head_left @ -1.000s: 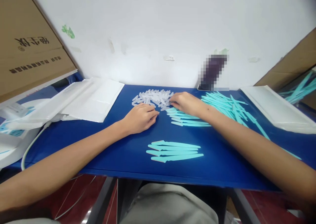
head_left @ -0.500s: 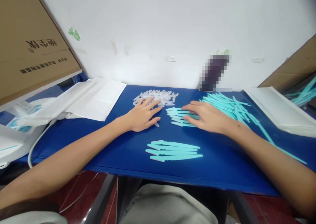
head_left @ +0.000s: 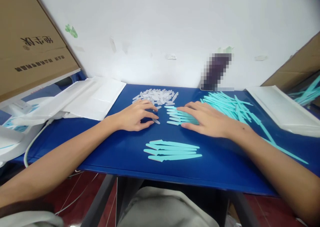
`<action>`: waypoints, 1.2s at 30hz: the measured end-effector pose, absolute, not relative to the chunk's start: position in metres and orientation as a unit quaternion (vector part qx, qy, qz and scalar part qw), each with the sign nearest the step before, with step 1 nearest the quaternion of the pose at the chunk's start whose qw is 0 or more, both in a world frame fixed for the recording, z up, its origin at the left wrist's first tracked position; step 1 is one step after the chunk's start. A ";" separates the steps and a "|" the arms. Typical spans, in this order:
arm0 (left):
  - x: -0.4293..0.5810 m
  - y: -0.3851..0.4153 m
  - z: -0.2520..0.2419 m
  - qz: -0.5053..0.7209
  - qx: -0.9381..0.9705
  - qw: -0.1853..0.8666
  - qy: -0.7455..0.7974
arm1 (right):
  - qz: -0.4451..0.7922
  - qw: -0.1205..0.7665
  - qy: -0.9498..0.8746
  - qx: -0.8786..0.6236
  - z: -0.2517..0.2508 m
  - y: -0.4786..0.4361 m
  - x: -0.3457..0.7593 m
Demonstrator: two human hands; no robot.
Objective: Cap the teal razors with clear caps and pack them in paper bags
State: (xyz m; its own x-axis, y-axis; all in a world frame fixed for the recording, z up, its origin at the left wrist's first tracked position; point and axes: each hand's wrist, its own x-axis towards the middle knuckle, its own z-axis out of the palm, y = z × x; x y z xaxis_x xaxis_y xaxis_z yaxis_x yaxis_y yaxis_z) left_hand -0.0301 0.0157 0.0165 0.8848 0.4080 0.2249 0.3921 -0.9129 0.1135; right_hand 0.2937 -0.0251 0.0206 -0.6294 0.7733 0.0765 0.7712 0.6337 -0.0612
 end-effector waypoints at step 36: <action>-0.006 -0.006 0.008 0.199 0.914 0.186 0.300 | 0.121 0.007 -0.913 -0.391 0.048 -0.047 0.296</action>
